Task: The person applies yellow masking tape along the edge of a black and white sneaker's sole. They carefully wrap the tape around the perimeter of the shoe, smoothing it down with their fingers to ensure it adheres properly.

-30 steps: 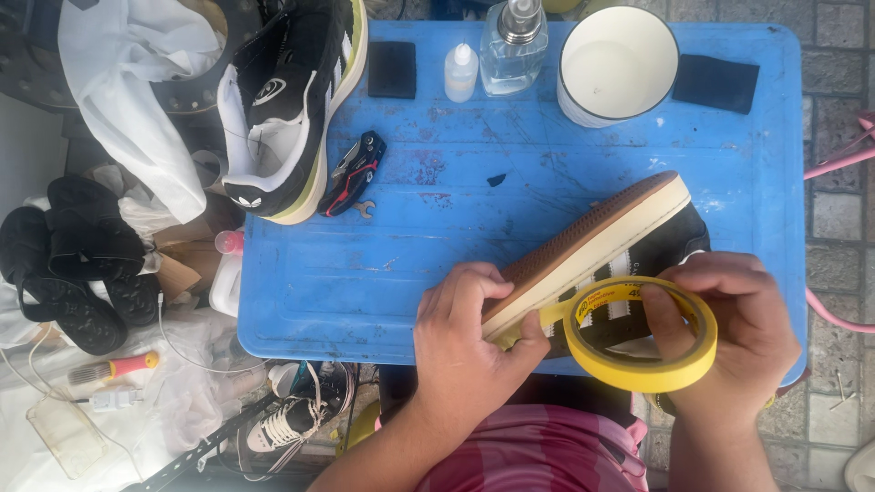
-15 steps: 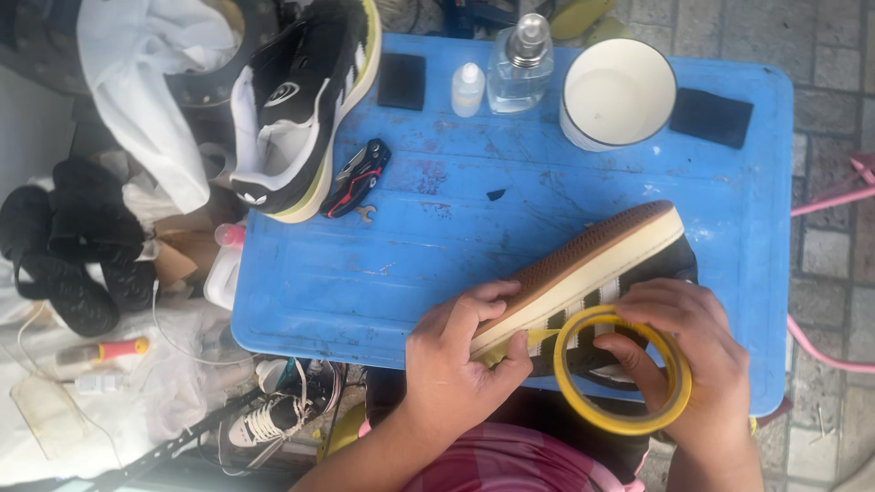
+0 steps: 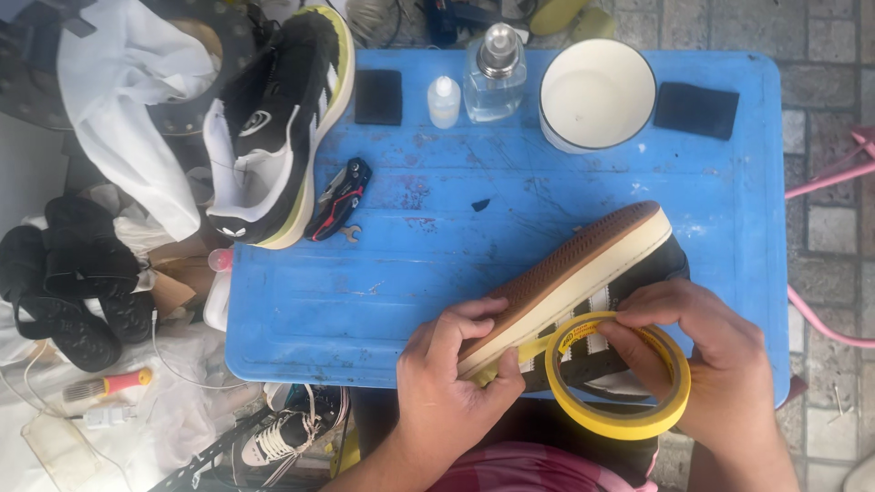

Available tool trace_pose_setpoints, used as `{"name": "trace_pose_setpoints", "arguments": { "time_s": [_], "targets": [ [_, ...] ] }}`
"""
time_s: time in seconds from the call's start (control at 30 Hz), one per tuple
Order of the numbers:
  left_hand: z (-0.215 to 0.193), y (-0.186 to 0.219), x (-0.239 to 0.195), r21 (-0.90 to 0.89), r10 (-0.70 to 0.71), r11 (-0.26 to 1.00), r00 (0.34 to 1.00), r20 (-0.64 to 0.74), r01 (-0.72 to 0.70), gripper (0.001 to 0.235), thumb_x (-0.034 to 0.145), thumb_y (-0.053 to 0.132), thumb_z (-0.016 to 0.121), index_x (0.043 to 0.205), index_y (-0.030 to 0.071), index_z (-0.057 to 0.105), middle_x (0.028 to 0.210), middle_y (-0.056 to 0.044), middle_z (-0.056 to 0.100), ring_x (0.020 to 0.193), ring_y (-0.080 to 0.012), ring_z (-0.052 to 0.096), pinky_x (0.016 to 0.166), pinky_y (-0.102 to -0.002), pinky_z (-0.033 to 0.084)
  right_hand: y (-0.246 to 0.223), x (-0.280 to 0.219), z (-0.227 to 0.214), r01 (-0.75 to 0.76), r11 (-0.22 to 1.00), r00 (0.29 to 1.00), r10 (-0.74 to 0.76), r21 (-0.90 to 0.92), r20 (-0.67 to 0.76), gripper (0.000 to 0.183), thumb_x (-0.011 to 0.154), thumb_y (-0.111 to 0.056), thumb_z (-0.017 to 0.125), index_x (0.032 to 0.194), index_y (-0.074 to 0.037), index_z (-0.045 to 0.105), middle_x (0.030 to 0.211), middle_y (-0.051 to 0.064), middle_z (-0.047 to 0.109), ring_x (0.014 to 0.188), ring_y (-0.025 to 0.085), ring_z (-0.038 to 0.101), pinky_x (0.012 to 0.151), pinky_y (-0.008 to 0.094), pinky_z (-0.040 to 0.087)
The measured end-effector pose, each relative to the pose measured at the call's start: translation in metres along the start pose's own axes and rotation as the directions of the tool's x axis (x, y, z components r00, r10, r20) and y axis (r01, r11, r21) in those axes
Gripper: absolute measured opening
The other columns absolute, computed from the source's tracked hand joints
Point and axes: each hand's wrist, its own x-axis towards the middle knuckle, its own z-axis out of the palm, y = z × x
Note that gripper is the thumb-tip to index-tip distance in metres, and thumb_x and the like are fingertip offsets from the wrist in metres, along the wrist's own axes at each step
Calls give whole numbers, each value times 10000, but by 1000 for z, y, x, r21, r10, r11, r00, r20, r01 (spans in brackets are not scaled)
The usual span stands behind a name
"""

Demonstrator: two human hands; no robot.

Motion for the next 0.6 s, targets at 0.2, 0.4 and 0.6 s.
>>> {"name": "trace_pose_setpoints", "arguments": {
  "time_s": [0.2, 0.4, 0.6],
  "targets": [
    [-5, 6, 6, 6, 33, 999, 999, 31, -33, 415, 797, 144, 813, 1129, 73, 573, 1175, -129, 750, 1018, -294, 766, 871, -387, 579, -6, 5, -6, -83, 993, 995, 87, -84, 52, 193, 740, 26, 814, 854, -21, 666, 876, 84, 730, 799, 160, 733, 731, 269, 565],
    [-6, 7, 7, 43, 89, 995, 995, 37, -91, 410, 812, 160, 818, 1193, 79, 693, 1142, -77, 757, 1085, -255, 761, 908, -375, 568, -6, 0, -5, -97, 994, 995, 98, -60, 31, 194, 764, 27, 803, 865, -19, 643, 891, 85, 718, 873, 167, 731, 763, 272, 571],
    [-4, 6, 8, 45, 143, 989, 990, 14, -143, 363, 806, 157, 816, 1141, 80, 699, 1122, -68, 750, 1074, -250, 756, 920, -378, 559, -7, -2, -8, -133, 990, 990, 135, -56, 34, 198, 751, 36, 801, 859, -17, 644, 893, 87, 727, 879, 171, 743, 755, 280, 586]
  ]
}}
